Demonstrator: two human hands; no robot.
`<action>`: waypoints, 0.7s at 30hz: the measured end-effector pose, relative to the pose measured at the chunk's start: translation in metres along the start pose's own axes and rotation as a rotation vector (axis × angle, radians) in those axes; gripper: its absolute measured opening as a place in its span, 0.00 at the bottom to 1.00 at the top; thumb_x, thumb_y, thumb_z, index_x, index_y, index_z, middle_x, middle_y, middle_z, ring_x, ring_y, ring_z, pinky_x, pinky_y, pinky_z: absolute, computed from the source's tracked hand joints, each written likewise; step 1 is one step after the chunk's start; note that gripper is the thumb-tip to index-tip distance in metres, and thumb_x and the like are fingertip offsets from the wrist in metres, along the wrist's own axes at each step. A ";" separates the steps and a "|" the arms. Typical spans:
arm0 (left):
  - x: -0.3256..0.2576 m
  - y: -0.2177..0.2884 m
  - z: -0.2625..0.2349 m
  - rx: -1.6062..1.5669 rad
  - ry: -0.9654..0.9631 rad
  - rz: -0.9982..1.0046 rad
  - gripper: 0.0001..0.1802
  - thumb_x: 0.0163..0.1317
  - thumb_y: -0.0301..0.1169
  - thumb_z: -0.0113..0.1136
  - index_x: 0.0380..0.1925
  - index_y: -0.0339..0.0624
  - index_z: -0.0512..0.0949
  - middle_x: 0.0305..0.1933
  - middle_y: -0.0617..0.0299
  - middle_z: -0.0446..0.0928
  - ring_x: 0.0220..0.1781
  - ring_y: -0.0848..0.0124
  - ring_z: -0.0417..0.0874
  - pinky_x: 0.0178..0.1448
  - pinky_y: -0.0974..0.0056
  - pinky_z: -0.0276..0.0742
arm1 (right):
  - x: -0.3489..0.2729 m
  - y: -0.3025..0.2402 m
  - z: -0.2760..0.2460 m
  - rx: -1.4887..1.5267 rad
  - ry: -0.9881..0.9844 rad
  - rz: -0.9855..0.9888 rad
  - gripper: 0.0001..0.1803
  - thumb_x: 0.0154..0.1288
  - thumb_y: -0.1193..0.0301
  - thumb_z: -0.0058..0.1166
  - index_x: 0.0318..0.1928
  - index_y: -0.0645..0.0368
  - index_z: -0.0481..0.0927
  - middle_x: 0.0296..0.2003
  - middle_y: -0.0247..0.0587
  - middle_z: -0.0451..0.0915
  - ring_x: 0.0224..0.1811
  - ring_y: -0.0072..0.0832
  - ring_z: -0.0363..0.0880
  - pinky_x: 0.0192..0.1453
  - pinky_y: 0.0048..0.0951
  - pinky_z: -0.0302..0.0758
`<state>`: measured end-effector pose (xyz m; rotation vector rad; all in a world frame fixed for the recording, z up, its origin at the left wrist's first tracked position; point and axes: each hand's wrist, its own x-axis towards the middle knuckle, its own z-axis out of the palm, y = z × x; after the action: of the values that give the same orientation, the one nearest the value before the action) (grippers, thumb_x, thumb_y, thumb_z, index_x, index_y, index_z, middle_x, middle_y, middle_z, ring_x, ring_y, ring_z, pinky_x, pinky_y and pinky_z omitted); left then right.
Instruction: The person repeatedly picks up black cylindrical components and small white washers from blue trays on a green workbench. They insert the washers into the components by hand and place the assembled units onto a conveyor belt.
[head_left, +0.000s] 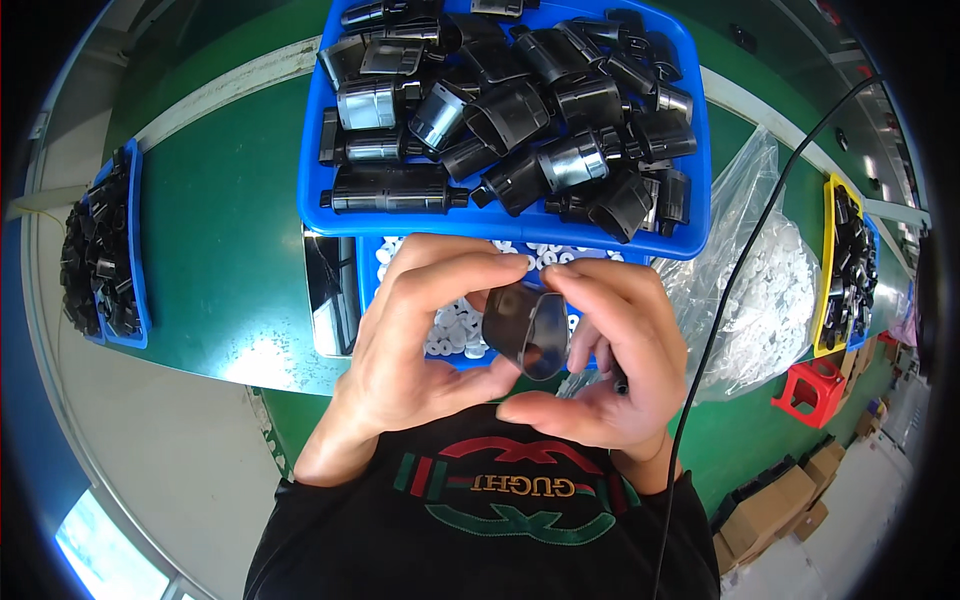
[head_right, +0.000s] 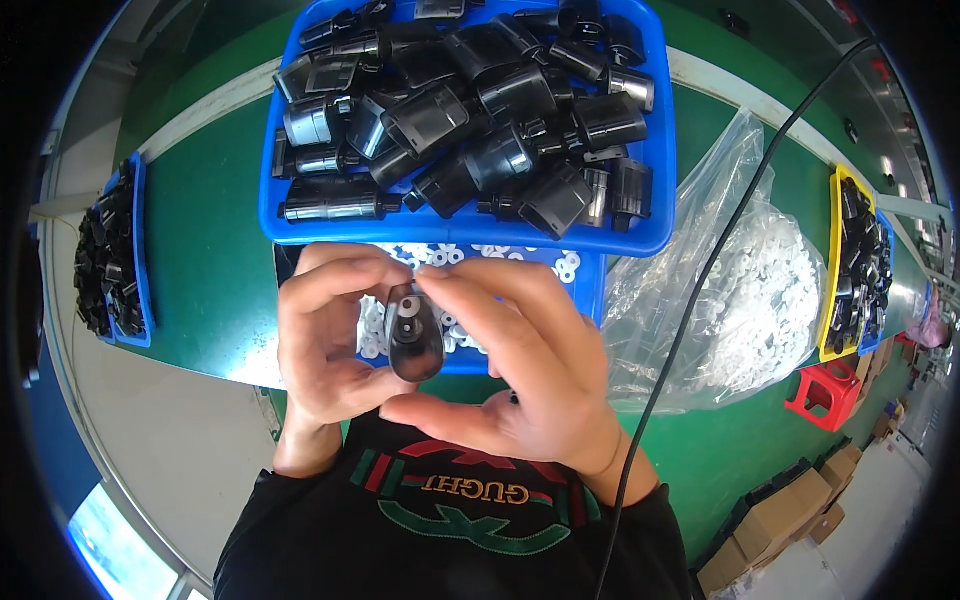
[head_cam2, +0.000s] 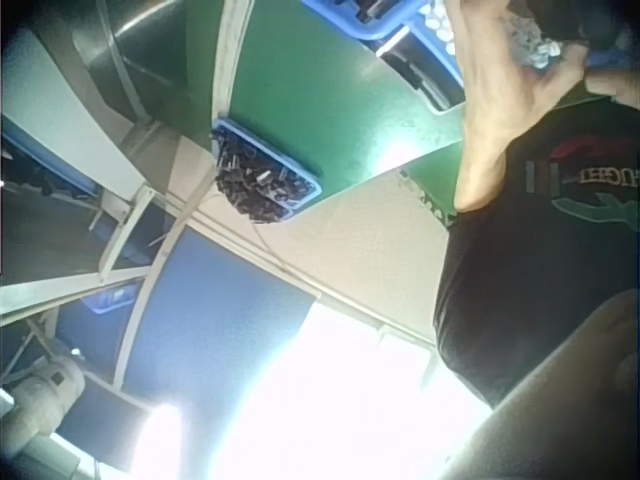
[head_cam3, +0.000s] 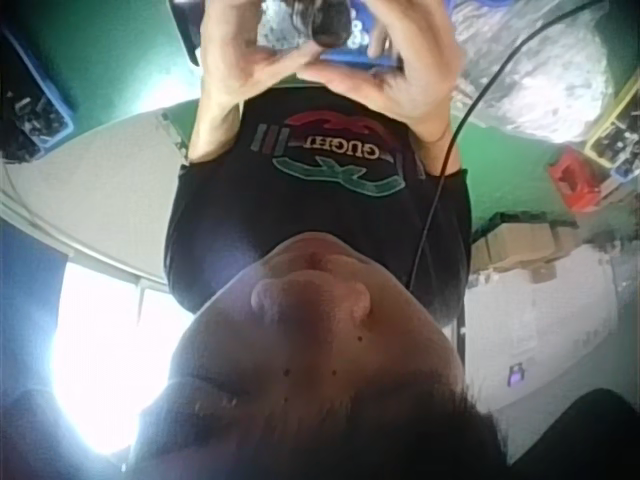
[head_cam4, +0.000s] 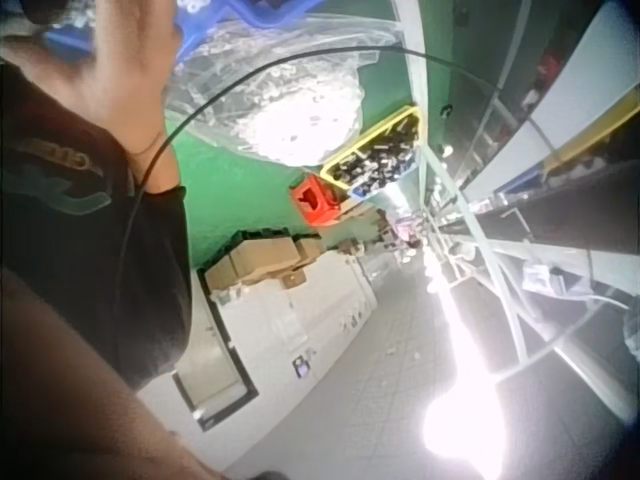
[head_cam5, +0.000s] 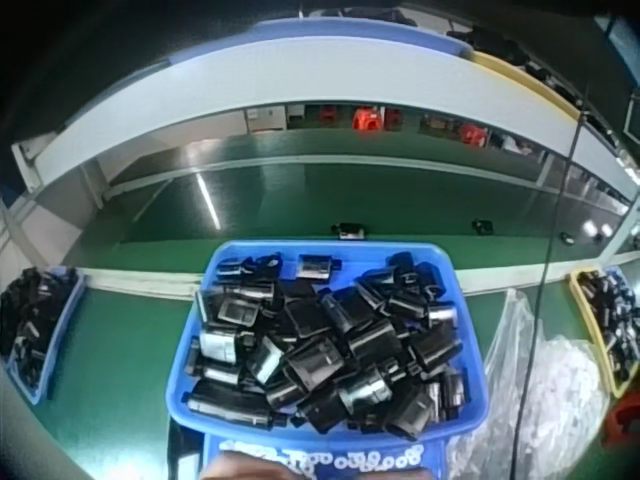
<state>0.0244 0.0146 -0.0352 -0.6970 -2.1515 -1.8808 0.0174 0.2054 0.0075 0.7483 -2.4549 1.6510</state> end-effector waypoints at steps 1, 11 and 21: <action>-0.002 0.001 0.004 -0.029 0.039 0.011 0.40 0.42 0.29 0.78 0.57 0.36 0.71 0.51 0.49 0.75 0.47 0.60 0.77 0.44 0.61 0.77 | 0.000 0.002 0.003 -0.009 0.015 -0.031 0.34 0.45 0.67 0.77 0.53 0.65 0.79 0.44 0.45 0.80 0.38 0.33 0.82 0.34 0.27 0.80; -0.002 0.007 -0.016 -0.095 0.127 0.115 0.35 0.38 0.33 0.79 0.48 0.41 0.72 0.46 0.48 0.72 0.43 0.63 0.77 0.44 0.62 0.75 | -0.004 0.000 0.000 -0.251 -0.003 -0.138 0.34 0.36 0.72 0.71 0.52 0.62 0.81 0.40 0.40 0.80 0.26 0.25 0.81 0.25 0.26 0.78; -0.008 0.001 -0.016 -0.043 0.080 0.087 0.30 0.42 0.28 0.77 0.47 0.37 0.75 0.47 0.47 0.75 0.45 0.62 0.78 0.46 0.62 0.75 | -0.009 0.005 0.007 -0.227 -0.015 -0.126 0.38 0.32 0.72 0.71 0.53 0.59 0.80 0.41 0.38 0.79 0.28 0.25 0.81 0.26 0.25 0.78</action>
<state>0.0296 -0.0027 -0.0352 -0.6997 -2.0051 -1.8825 0.0243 0.2038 -0.0026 0.8643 -2.4913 1.3013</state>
